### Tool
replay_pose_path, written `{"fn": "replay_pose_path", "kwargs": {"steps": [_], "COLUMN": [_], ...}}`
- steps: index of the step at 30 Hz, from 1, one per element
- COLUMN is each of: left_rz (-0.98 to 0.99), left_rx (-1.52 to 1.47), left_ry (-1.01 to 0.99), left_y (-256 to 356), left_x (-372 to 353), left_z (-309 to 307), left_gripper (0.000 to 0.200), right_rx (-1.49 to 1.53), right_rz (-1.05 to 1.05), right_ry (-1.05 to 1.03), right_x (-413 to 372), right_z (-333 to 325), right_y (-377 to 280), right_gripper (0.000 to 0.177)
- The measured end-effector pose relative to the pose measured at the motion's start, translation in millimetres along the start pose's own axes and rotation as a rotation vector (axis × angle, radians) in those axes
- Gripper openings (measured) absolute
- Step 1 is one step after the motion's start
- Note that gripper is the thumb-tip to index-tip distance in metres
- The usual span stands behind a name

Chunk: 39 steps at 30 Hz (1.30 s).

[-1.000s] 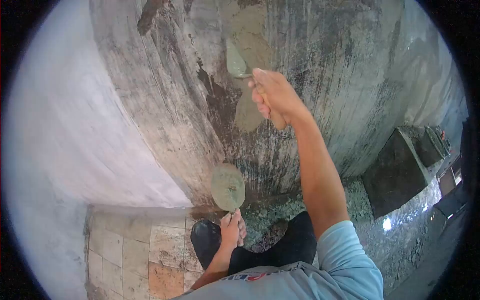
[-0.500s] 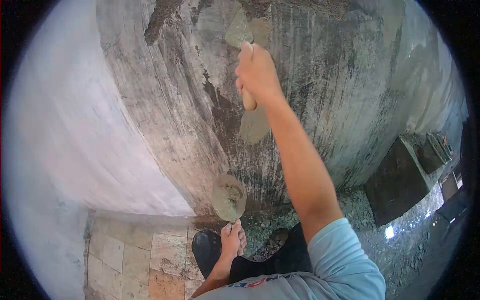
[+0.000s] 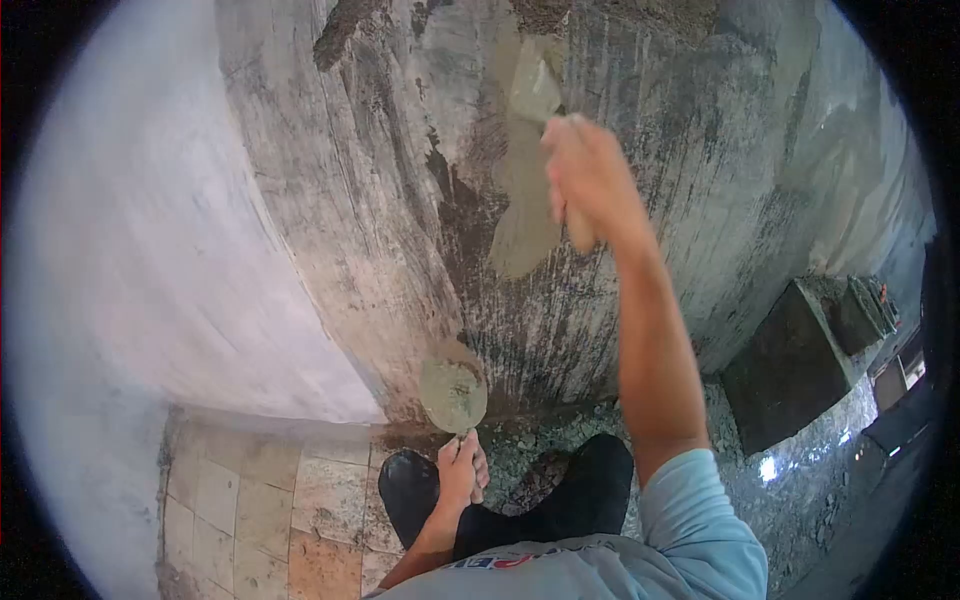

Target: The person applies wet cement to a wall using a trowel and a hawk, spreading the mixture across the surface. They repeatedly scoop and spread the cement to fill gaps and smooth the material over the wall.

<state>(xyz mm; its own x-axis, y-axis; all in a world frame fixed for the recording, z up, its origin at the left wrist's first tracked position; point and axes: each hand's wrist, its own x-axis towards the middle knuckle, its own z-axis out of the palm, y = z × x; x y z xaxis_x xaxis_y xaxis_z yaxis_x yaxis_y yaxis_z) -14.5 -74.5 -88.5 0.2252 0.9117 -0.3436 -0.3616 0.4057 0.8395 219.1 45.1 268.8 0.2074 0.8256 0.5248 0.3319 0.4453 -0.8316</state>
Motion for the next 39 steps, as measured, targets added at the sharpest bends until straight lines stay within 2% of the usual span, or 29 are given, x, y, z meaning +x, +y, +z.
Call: {"fn": "replay_pose_path", "kwargs": {"steps": [2, 5, 8, 11, 14, 20, 24, 27, 30, 33, 36, 38, 39], "left_rz": [-0.008, -0.031, -0.053, -0.062, -0.069, -0.083, -0.081, -0.042, -0.031, -0.066, -0.034, -0.05, -0.048], "left_rx": [-0.008, -0.027, -0.024, -0.015, -0.035, -0.044, -0.039, -0.019, -0.019, -0.026, -0.041, -0.058, -0.061], "left_ry": [0.001, -0.003, 0.0, -0.025, -0.031, -0.031, -0.027, -0.028, -0.045, -0.028, -0.039, -0.022, -0.025], "left_y": [0.6, 5.8, 7.5, 2.2, -3.7, 0.3, -1.8, 4.1, -2.1, -3.5, -12.5, -9.1, -8.8], "left_x": [-0.2, -0.6, 3.7, 17.1, 26.5, 32.8, 35.8, 27.0, 21.2, 10.3, 9.5, 5.9, 4.3], "left_z": [0.8, 8.0, 11.3, 12.1, 10.0, 12.5, 16.9, 25.8, 23.5, 18.5, 8.1, 9.7, 9.2], "left_gripper": [0.037, 0.037, 0.037, 0.037, 0.035, 0.036, 0.036, 0.035, 0.035, 0.034, 0.034, 0.034, 0.034], "right_rx": [-0.07, -0.21, -0.44, -0.686, -0.659, -0.762, -0.836, -0.845, -0.833, -0.734, -0.636, -0.63, -0.637], "right_rz": [-0.099, -0.15, -0.092, -0.113, -0.011, -0.152, -0.174, -0.045, -0.044, -0.126, -0.228, -0.434, -0.416], "right_ry": [0.06, 0.035, -0.079, -0.086, -0.138, -0.036, -0.015, -0.055, -0.022, -0.129, -0.046, 0.048, 0.042], "right_x": [24.5, 53.0, 66.0, 52.3, 33.7, 11.1, -6.7, -27.7, -51.2, -57.0, -40.3, -3.2, 10.0], "right_z": [-14.0, -23.8, -27.5, -15.4, -4.6, 3.5, 9.4, 11.7, 2.4, -24.6, -36.2, -44.0, -44.5], "right_y": [-23.1, -40.9, -41.7, -33.9, -19.8, 47.6, 77.6, 78.4, 96.5, 95.6, 53.9, 32.4, 8.0], "right_gripper": [0.039, 0.039, 0.041, 0.044, 0.044, 0.043, 0.037, 0.035, 0.034, 0.036, 0.04, 0.042, 0.043]}}
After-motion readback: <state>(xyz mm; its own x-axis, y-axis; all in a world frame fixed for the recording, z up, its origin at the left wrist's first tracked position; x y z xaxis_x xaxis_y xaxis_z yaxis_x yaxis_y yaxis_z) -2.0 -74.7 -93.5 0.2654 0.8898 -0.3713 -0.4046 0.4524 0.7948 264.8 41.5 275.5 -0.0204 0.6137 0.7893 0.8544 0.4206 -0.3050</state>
